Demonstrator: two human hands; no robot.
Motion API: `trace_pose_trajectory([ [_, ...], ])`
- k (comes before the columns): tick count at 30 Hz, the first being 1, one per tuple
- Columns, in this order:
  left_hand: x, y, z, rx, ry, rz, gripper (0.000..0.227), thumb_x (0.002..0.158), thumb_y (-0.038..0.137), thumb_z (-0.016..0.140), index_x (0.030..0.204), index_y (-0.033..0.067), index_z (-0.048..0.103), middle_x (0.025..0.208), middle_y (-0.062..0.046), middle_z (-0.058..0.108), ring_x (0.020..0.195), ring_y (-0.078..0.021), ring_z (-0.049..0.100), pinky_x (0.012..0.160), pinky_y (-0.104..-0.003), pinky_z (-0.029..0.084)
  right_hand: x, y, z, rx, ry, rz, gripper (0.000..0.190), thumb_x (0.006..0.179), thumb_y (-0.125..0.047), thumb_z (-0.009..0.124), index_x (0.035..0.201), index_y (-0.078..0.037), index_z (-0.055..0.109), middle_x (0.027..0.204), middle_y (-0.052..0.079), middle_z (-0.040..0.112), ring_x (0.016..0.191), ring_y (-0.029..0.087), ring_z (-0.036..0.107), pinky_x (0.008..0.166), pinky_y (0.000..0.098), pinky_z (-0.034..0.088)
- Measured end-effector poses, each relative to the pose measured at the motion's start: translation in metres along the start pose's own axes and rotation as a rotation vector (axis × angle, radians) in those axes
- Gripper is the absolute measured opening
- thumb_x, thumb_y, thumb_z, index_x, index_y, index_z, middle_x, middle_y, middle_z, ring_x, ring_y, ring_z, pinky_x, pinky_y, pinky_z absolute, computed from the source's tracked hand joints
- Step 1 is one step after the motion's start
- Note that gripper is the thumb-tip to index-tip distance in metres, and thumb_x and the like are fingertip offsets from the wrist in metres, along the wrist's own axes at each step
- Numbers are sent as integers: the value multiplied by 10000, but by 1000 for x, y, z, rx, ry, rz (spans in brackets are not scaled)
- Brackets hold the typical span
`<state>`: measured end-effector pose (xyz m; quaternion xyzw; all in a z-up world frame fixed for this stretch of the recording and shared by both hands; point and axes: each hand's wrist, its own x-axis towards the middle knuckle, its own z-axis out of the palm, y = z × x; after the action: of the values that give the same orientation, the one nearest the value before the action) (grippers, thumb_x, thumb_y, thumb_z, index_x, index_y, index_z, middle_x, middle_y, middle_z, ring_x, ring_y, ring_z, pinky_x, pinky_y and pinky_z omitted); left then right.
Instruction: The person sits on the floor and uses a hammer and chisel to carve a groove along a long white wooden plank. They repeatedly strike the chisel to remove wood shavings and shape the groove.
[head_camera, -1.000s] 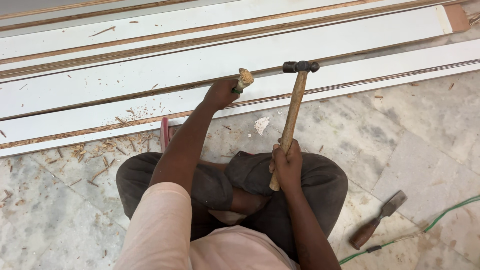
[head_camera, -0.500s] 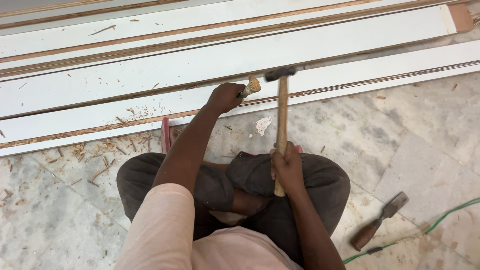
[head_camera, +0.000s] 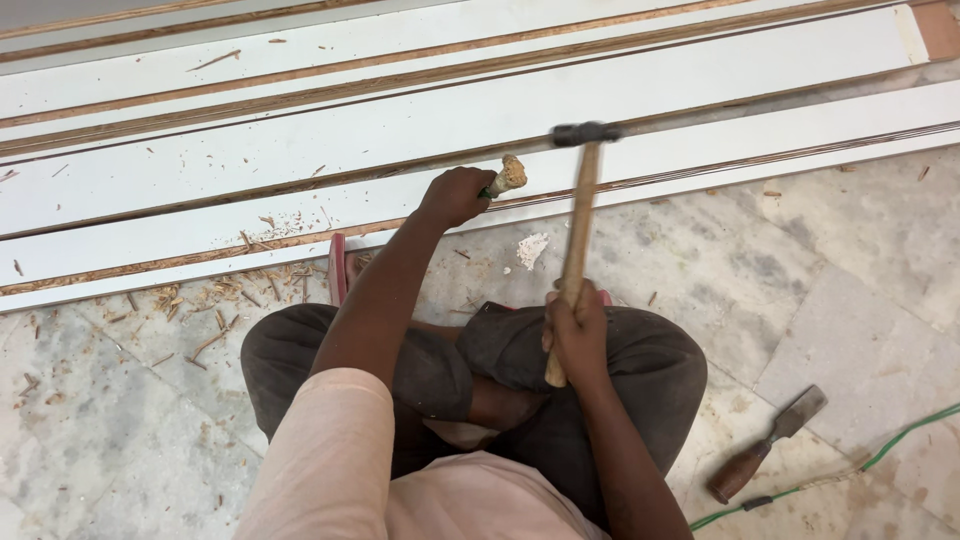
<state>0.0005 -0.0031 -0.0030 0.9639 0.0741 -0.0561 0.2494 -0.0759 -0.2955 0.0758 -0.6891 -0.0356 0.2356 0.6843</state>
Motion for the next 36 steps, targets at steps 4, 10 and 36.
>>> trace_pose_trajectory([
  [4, 5, 3, 5, 56, -32, -13, 197, 882, 185, 682, 1077, 162, 690, 972, -69, 725, 963, -304, 694, 815, -480, 543, -1, -1, -6, -73, 22, 3, 177, 948, -100, 560, 1093, -20, 497, 711, 46, 546, 443, 122, 512, 394, 295, 441],
  [10, 6, 2, 1, 85, -62, -35, 222, 851, 176, 685, 1073, 177, 686, 948, -64, 725, 956, -298, 695, 797, -483, 547, 4, -7, -8, -84, -117, 243, 161, 951, -115, 585, 1061, -12, 528, 686, 55, 538, 433, 129, 503, 390, 299, 432],
  [36, -16, -23, -12, -13, 57, 12, 262, 855, 244, 714, 1090, 132, 681, 982, -101, 730, 958, -333, 686, 807, -493, 531, 4, 1, -5, -30, 41, -71, 229, 972, -73, 557, 1161, 50, 520, 690, 62, 545, 445, 108, 495, 407, 277, 416],
])
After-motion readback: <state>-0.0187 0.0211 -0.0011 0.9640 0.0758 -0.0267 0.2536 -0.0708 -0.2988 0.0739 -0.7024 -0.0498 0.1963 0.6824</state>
